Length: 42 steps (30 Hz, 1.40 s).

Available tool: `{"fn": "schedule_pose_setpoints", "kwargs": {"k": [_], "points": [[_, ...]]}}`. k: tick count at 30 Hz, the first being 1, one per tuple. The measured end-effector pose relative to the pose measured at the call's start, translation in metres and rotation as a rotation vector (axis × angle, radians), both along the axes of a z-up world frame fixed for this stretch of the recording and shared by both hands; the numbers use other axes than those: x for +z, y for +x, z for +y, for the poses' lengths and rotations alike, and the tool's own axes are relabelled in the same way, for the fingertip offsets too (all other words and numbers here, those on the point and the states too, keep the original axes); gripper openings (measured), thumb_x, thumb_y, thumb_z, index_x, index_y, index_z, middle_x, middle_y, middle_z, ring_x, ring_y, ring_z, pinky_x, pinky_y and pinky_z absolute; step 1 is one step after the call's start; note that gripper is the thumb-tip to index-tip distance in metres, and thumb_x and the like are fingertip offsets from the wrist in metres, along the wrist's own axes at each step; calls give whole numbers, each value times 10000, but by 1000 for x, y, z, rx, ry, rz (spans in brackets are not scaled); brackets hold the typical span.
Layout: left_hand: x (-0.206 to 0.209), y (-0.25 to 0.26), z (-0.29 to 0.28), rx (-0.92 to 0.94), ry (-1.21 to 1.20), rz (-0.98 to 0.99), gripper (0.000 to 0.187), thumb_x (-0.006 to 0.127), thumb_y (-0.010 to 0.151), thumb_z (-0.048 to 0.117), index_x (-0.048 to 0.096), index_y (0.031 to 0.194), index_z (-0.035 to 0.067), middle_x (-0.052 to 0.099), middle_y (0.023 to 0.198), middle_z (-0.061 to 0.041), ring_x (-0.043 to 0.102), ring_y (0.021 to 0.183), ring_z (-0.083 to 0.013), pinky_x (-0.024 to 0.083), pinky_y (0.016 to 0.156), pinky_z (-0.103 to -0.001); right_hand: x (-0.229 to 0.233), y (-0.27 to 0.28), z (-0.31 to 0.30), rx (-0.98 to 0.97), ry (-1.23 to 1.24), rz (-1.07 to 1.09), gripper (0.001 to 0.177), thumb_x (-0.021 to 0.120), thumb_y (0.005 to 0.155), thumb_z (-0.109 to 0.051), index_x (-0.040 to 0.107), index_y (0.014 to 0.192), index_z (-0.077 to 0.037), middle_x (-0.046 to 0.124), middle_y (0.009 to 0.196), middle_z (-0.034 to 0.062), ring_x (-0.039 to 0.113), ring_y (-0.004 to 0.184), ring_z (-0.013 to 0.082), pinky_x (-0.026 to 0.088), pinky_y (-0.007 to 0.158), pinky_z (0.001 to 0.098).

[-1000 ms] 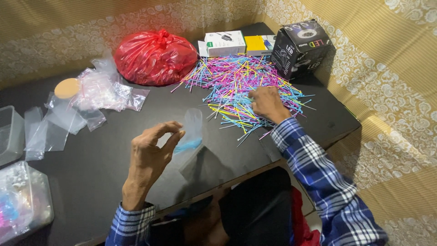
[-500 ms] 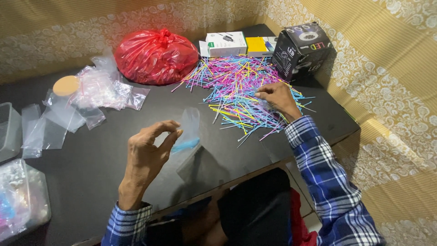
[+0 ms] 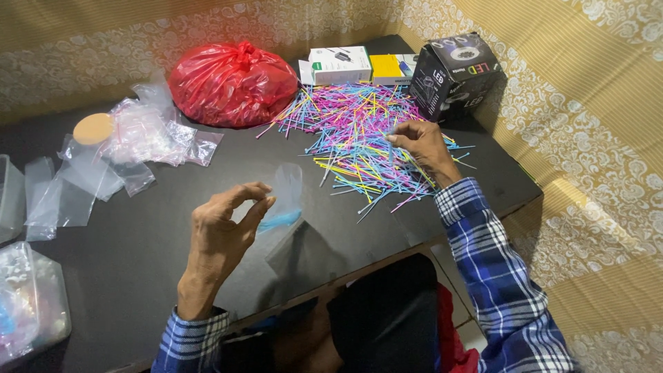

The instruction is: The person picks up colored cable ties from a pile on a table by hand and places them into small plastic bags.

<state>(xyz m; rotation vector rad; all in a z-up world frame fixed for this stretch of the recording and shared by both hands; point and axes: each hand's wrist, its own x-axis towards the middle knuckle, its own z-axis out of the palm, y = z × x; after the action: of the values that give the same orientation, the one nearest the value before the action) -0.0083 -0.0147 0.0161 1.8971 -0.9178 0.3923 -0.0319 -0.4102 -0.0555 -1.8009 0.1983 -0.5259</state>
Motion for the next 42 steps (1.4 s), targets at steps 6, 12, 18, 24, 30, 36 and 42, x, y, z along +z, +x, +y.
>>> {"fn": "schedule_pose_setpoints", "kwargs": {"k": [6,12,18,24,30,36,42], "points": [[2,-1,1,4,0,-6,108,810,858,37,737,845,115,782,818,-84,775,931,-285,542,940,-409,-25,0,-15,-42,-196,62,122,820,848,-128,744,940,-105,670,726,0,610,684,61,512,666,214],[0,0,3,15,19,-13,96,809,861,45,733,861,104,782,829,-81,769,959,-287,532,958,-402,-7,-4,-6,-64,-109,-40,170,806,885,-91,740,1042,-99,735,878,42,664,805,73,559,770,245],[-5,2,3,22,13,-17,105,814,854,34,744,865,112,788,831,-70,774,952,-282,534,968,-406,11,1,23,-19,30,-133,134,807,877,-38,742,985,-81,759,915,57,717,860,86,585,812,232],[-5,4,5,-19,-3,-22,125,805,843,25,719,861,114,781,834,-75,770,964,-303,542,946,-424,57,-11,93,101,-1,-206,153,796,883,27,754,1014,-41,752,921,99,688,891,99,580,862,281],[-7,4,6,-37,-17,0,144,779,857,4,714,866,132,782,842,-53,769,984,-276,530,969,-410,106,-26,152,229,8,-328,154,754,865,109,747,981,7,761,931,188,740,932,217,599,900,361],[-3,3,7,-58,-9,-20,130,762,872,2,700,864,116,774,827,-92,765,952,-313,544,928,-424,120,-20,182,403,-75,-402,171,766,864,77,762,981,-47,770,929,150,755,961,265,502,1064,500],[0,1,6,-66,-35,-19,139,763,879,6,695,856,125,775,826,-69,768,967,-285,538,941,-401,103,-7,193,434,-363,-364,154,794,845,26,770,942,-91,791,916,77,758,991,268,362,1134,552]]}}
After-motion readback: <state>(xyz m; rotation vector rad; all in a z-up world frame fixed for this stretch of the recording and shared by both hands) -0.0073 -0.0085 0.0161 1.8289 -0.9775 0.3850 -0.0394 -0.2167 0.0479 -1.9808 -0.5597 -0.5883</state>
